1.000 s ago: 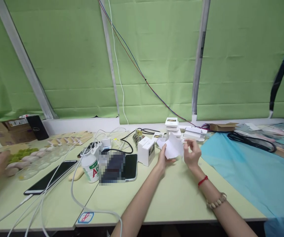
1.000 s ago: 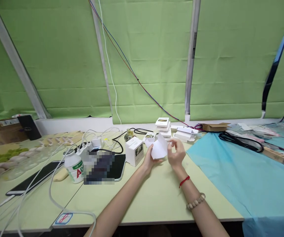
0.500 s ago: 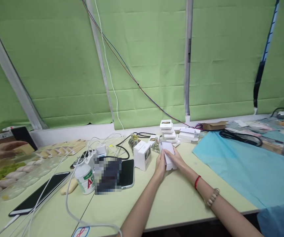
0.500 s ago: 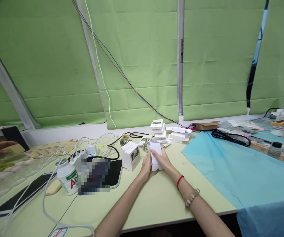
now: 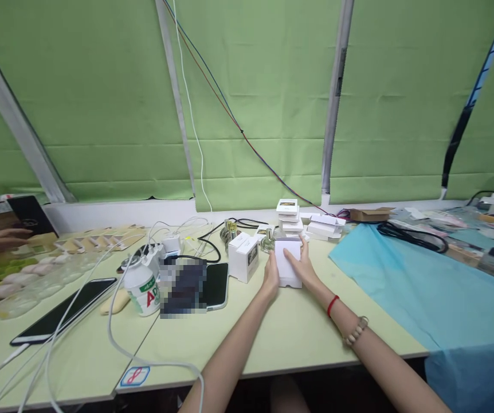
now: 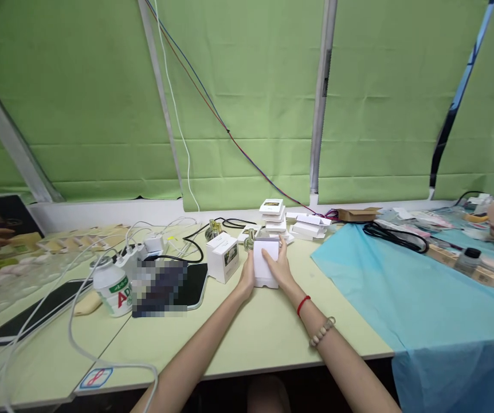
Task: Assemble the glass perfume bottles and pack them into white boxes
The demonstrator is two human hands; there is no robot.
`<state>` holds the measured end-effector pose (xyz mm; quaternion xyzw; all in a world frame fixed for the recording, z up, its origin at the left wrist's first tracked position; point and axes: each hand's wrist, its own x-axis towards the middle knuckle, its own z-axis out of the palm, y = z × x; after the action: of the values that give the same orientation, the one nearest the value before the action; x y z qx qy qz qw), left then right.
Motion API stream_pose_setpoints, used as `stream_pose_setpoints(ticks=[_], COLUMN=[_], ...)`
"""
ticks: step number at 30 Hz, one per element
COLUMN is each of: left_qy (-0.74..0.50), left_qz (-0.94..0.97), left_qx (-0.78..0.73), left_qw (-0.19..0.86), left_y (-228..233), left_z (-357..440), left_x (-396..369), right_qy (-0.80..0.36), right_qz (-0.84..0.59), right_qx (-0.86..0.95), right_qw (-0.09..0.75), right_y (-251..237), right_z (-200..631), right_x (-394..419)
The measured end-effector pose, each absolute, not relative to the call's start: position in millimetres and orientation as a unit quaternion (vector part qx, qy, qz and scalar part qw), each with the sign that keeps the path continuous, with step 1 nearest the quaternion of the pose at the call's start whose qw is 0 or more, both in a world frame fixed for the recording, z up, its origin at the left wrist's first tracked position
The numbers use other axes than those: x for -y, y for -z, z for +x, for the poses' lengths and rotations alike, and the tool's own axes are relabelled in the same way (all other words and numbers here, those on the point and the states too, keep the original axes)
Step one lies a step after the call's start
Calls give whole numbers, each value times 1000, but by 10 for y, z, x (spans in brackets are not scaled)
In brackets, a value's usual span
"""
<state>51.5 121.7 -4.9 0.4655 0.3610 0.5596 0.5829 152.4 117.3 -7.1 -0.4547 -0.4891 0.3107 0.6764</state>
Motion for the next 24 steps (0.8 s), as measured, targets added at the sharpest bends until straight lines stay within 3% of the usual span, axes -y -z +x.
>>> stream_pose_setpoints(ticks=[17,24], left_qy=[-569,-569], left_qz=[517,527], left_qx=[-379,-398], left_qw=[514,491], left_y=[1,29], left_z=[554,565], left_x=[-1126,-1112], right_qy=[-157,-116], right_qz=[-495,-543], right_qx=[523,561], right_qw=[675,614], right_y=[9,16], right_z=[1583,1605], right_x=[-1156,-1134])
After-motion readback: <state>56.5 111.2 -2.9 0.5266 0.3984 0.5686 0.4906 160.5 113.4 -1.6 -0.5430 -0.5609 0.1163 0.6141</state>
